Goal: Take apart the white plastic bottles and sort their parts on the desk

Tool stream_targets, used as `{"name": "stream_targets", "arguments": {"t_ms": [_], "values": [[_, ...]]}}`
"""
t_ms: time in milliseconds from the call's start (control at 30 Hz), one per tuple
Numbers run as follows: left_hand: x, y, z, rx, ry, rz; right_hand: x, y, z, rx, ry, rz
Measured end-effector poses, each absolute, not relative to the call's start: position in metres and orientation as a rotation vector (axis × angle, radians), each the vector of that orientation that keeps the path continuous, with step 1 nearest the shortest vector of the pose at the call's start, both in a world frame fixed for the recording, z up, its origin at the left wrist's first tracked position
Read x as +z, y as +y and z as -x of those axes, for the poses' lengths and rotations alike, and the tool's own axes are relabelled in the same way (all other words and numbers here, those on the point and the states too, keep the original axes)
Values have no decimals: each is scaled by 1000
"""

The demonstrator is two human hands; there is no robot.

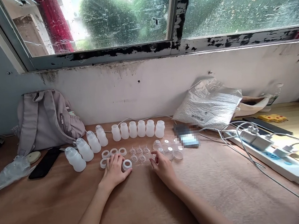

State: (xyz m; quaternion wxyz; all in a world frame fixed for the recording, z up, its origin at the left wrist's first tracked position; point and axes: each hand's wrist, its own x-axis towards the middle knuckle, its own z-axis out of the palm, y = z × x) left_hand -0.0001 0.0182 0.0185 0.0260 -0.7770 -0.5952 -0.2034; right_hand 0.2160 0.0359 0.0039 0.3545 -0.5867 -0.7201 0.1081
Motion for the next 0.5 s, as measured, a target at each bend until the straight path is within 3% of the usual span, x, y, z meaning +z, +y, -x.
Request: {"name": "stream_targets", "arguments": {"t_ms": [500], "values": [[4, 25, 5, -731, -1967, 2216, -3, 45, -206, 285, -1921, 1638]]}}
